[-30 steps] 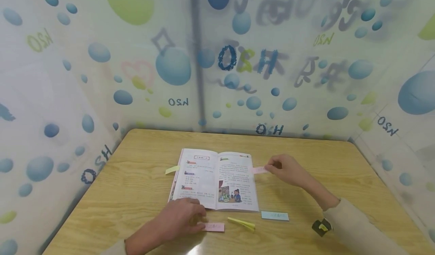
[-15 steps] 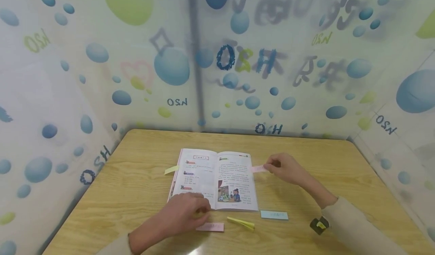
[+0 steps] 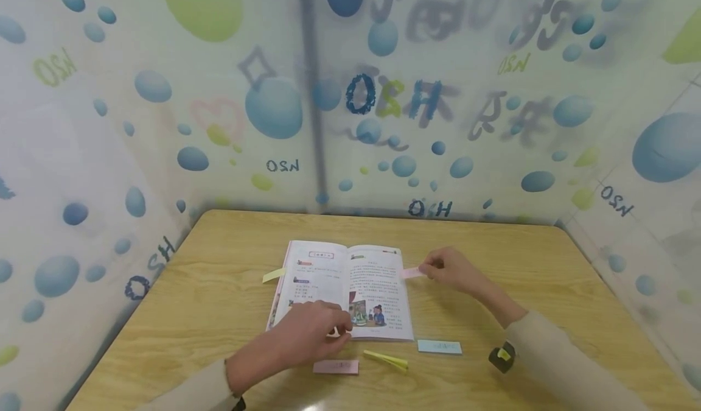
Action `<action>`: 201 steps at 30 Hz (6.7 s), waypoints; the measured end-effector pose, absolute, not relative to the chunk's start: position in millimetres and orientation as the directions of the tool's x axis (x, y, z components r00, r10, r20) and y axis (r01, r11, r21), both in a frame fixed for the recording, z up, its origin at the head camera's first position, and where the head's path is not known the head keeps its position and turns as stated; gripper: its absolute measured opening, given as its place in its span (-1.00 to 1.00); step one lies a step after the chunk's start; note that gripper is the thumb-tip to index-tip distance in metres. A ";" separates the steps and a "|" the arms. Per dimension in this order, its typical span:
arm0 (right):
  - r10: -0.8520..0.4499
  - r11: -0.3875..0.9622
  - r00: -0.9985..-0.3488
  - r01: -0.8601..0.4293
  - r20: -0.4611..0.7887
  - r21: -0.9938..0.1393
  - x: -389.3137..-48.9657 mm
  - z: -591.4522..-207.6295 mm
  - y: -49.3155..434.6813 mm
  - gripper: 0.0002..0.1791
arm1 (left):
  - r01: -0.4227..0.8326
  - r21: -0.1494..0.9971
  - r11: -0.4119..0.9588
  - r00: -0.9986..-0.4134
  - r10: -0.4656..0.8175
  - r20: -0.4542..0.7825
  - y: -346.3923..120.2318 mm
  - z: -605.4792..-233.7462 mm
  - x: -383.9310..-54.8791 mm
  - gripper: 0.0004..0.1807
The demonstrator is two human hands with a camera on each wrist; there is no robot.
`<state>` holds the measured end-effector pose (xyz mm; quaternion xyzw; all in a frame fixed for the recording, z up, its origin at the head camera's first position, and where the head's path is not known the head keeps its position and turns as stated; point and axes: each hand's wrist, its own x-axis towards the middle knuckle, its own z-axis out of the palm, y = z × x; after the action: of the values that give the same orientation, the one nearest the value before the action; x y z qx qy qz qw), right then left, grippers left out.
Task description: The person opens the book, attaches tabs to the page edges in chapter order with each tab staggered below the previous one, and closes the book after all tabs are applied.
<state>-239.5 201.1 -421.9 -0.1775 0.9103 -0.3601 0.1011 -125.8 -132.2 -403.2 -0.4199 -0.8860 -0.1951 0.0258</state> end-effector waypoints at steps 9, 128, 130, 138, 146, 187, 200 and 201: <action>-0.378 0.666 -0.922 -0.208 -0.084 -0.716 -244.3 -435.3 203.3 -0.86 | 0.743 0.329 0.583 -0.655 0.735 0.176 -129.4 -405.9 -123.7 -0.96; -0.369 0.710 -0.909 -0.142 -0.192 -0.690 -232.3 -446.6 206.8 -0.87 | 0.061 0.374 0.925 -0.873 0.231 -0.429 -1.7 -427.5 -260.7 -0.55; -0.367 0.719 -0.908 -0.139 -0.201 -0.681 -232.0 -445.8 207.6 -0.87 | 0.065 0.382 0.922 -0.872 0.239 -0.427 -2.4 -426.5 -259.8 -0.54; -0.365 0.757 -0.920 -0.205 -0.141 -0.621 -235.8 -441.2 215.9 -0.90 | 0.102 0.351 0.931 -0.878 0.250 -0.408 -7.4 -427.0 -261.6 -0.82; -0.384 0.734 -0.923 -0.282 -0.034 -0.617 -236.8 -430.6 219.6 -0.91 | 0.343 0.242 0.907 -0.840 0.412 -0.353 -28.9 -415.8 -235.4 -0.77; -0.785 0.578 -0.619 -0.744 0.020 -0.337 -174.2 -445.4 162.4 -0.36 | 0.615 0.380 0.691 -0.744 0.668 -0.012 -178.2 -430.3 -161.5 -0.58; -0.793 0.572 -0.609 -0.743 -0.003 -0.347 -175.0 -438.2 163.9 -0.61 | 0.610 0.383 0.694 -0.745 0.667 -0.021 -179.9 -429.6 -159.6 -0.52; -0.800 0.561 -0.600 -0.753 0.011 -0.343 -175.1 -438.0 164.1 -0.64 | 0.607 0.386 0.695 -0.746 0.665 -0.023 -180.1 -429.4 -159.3 -0.51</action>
<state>-175.1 164.1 -438.0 -0.4410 0.8804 -0.1585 0.0729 -159.3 -180.1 -429.4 -0.3468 -0.9170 -0.1798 -0.0807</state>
